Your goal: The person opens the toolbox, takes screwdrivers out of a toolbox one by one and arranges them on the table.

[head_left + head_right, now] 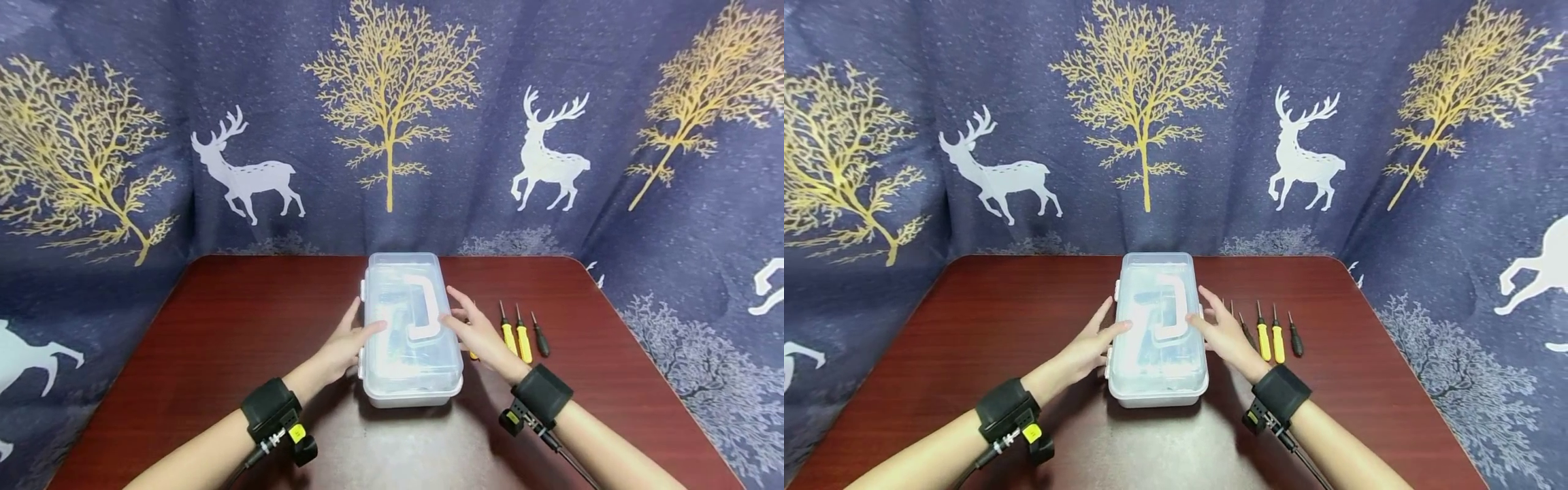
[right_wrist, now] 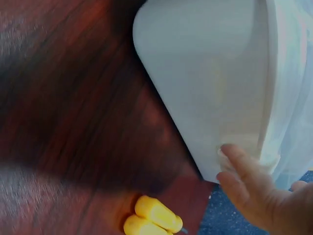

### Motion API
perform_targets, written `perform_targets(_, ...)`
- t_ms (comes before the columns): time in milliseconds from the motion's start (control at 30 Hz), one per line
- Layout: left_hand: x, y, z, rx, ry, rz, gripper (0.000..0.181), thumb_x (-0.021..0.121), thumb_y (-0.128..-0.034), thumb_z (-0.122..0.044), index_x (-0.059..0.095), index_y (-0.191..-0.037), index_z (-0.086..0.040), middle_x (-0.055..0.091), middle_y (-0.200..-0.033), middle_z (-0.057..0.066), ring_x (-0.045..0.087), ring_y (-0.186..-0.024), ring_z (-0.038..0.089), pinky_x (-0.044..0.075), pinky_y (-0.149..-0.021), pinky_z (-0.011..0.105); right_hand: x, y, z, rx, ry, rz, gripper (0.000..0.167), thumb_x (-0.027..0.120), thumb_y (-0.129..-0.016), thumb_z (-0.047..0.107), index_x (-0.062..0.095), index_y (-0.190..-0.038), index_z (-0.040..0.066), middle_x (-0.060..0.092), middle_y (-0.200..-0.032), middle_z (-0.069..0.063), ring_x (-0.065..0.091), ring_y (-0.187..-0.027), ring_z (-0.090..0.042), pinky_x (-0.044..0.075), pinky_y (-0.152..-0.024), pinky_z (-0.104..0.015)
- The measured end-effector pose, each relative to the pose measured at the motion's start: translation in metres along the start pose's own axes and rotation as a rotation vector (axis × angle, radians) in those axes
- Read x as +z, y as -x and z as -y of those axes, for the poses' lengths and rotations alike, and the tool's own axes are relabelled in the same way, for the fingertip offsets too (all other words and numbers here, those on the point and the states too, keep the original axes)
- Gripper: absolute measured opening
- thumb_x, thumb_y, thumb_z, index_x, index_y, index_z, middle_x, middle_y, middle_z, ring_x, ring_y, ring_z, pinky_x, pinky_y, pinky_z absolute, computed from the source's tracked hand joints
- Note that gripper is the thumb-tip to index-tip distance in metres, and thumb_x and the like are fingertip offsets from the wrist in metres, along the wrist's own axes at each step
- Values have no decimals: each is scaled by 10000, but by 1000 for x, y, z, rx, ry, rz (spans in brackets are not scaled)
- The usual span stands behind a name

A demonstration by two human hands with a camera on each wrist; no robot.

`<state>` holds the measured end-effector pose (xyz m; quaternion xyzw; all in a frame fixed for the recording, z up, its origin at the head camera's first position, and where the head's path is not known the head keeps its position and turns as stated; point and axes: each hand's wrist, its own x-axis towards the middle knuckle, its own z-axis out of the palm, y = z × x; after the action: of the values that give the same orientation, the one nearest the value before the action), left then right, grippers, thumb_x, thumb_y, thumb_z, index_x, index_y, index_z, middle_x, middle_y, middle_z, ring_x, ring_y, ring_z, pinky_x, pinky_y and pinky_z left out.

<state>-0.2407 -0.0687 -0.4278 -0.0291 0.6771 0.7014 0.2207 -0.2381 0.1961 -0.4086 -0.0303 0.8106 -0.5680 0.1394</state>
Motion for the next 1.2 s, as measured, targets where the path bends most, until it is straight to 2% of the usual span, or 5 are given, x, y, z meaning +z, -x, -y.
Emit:
perform_targets(233,2,-4,6,53,-8,-16,791,640,-906,-241,167,-1538,-286,508,-1362,272,653,-921,173,578,-771,383,3,-1,-2,5,-53,-20,613,531,-970,354,244,-1511,331,397,-1431,-230,532,-1250,-381,568,-857,-452)
perform_targets(467,4,-5,4,34,-25,-8,805,660,-889,-267,180,-1532,-332,523,-1361,255,505,-581,57,441,-545,225,0,3,-3,0,-94,-14,626,545,-968,323,244,-1517,320,389,-1429,-239,520,-1263,-386,564,-868,-453)
perform_targets(667,2,-3,5,45,-21,-23,813,662,-887,-276,175,-1536,-308,511,-1374,263,636,-807,124,540,-670,288,3,-1,0,23,-116,-25,617,571,-952,306,287,-1497,346,421,-1412,-233,592,-1183,-336,573,-842,-446)
perform_targets(867,1,-2,4,46,-19,-19,820,658,-885,-258,163,-1537,-316,528,-1364,250,588,-657,88,461,-559,241,4,-1,1,20,-97,-45,621,581,-946,306,296,-1497,338,444,-1409,-239,629,-1125,-323,579,-813,-453)
perform_targets(1200,2,-1,3,45,-26,-27,794,651,-895,-254,182,-1535,-304,504,-1385,268,664,-887,174,575,-733,351,5,-1,0,11,-101,-56,623,587,-944,308,304,-1499,316,467,-1386,-246,659,-1060,-301,583,-791,-454)
